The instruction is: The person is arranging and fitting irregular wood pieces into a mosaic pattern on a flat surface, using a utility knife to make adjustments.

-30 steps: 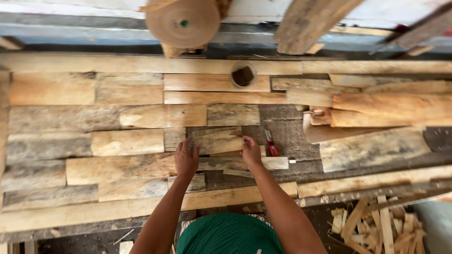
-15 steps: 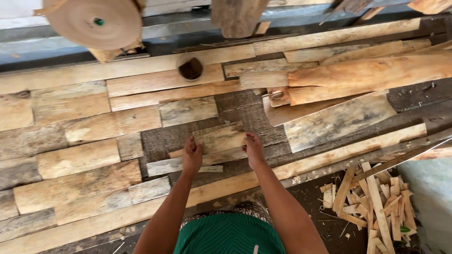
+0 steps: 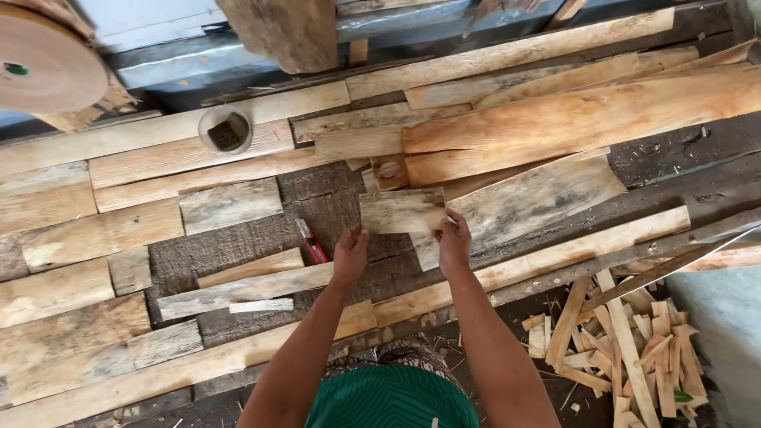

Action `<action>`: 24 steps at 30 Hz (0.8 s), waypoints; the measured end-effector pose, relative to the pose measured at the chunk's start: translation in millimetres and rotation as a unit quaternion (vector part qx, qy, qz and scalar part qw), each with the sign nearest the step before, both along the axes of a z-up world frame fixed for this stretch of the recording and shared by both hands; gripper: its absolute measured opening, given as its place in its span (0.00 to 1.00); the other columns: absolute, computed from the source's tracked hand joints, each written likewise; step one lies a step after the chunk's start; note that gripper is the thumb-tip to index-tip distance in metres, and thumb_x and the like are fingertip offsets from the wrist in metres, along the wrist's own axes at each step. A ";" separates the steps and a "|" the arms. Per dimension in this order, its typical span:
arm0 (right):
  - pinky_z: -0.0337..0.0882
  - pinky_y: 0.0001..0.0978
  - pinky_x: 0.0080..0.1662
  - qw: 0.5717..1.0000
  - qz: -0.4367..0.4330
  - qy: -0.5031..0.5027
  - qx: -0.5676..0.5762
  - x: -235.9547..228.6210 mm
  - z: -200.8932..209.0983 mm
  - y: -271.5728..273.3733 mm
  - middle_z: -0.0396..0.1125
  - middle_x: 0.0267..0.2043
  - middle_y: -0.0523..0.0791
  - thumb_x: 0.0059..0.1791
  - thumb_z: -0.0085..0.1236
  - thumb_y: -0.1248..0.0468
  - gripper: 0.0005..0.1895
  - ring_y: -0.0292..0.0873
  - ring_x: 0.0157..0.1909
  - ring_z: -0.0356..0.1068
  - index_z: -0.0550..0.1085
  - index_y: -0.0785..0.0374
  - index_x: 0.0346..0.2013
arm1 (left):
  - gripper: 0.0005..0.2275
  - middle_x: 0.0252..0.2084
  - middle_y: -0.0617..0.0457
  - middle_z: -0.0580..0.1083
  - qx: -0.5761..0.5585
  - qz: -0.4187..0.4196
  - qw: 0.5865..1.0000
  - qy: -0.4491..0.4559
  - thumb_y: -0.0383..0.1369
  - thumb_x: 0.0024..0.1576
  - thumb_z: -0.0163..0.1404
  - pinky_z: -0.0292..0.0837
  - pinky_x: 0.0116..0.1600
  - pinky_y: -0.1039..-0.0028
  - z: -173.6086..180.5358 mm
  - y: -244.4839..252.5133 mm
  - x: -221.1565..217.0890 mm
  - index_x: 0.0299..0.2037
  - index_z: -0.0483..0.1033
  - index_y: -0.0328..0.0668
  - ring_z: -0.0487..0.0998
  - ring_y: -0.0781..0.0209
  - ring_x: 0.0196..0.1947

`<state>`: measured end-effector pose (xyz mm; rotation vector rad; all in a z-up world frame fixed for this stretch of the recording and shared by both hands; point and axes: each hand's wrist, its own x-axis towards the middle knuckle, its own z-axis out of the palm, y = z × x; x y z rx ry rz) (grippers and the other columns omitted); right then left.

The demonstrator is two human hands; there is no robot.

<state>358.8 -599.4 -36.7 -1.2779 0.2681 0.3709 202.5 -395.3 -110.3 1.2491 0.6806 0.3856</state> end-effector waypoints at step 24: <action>0.73 0.27 0.39 0.974 0.041 -0.083 -0.206 64.4 49.4 -66.3 0.73 0.43 0.40 0.57 0.51 0.64 0.17 0.35 0.39 0.69 0.72 0.62 0.61 | 0.31 0.42 0.41 0.71 -0.060 -0.106 0.936 0.330 0.38 0.63 0.56 0.67 0.33 0.48 75.6 -112.2 87.8 0.72 0.53 0.38 0.69 0.48 0.30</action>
